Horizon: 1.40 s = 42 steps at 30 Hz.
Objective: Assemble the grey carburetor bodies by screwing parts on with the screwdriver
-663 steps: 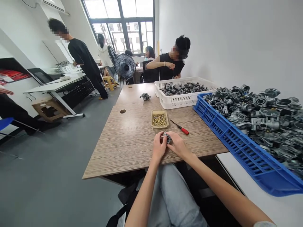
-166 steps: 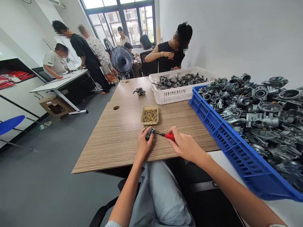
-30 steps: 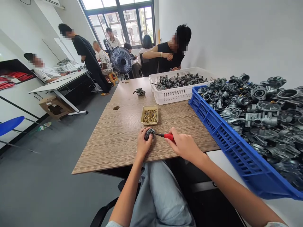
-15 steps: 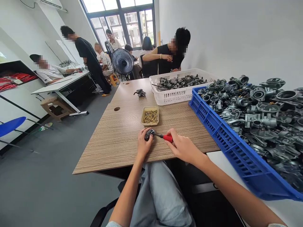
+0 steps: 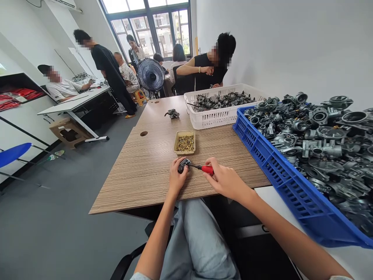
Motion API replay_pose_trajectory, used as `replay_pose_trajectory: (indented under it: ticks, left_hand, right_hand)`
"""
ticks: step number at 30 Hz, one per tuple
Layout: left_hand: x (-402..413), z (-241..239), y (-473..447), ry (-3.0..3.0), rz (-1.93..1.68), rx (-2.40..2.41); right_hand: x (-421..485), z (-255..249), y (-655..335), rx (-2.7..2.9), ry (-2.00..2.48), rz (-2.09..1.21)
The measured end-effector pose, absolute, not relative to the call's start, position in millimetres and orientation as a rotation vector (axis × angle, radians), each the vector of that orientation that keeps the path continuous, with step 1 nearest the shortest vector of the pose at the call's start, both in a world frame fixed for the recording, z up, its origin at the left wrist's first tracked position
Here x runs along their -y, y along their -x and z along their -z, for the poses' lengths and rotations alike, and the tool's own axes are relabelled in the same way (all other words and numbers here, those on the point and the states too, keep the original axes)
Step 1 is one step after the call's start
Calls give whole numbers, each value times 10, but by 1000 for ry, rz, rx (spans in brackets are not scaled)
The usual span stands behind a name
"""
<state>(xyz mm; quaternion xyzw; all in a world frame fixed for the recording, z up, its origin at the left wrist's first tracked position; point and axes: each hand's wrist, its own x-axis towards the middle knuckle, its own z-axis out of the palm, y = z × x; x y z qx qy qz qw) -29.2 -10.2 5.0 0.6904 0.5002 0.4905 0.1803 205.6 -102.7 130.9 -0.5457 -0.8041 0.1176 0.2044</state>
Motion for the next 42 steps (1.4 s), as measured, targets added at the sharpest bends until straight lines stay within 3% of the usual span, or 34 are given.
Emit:
replay_pose_trajectory:
  ticks: [15,24,35,42]
  left_hand:
    - [99,-37,290,-1943,-1392,-1414]
    - [105,-45,295,-1939,-1376,-1413]
    - [103,-42,298,-1944,-1376,-1416]
    - [103,-59,303,-1956,-1361,-1418]
  right_hand:
    - [983,-1294,-2018,2236,1827,-130]
    - [1024,-1328,-2074,2208,1500,-424]
    - [997,-1301,-2011,2216,1799,-167]
    - [1006,-1355,-2039,2176,1736,-276]
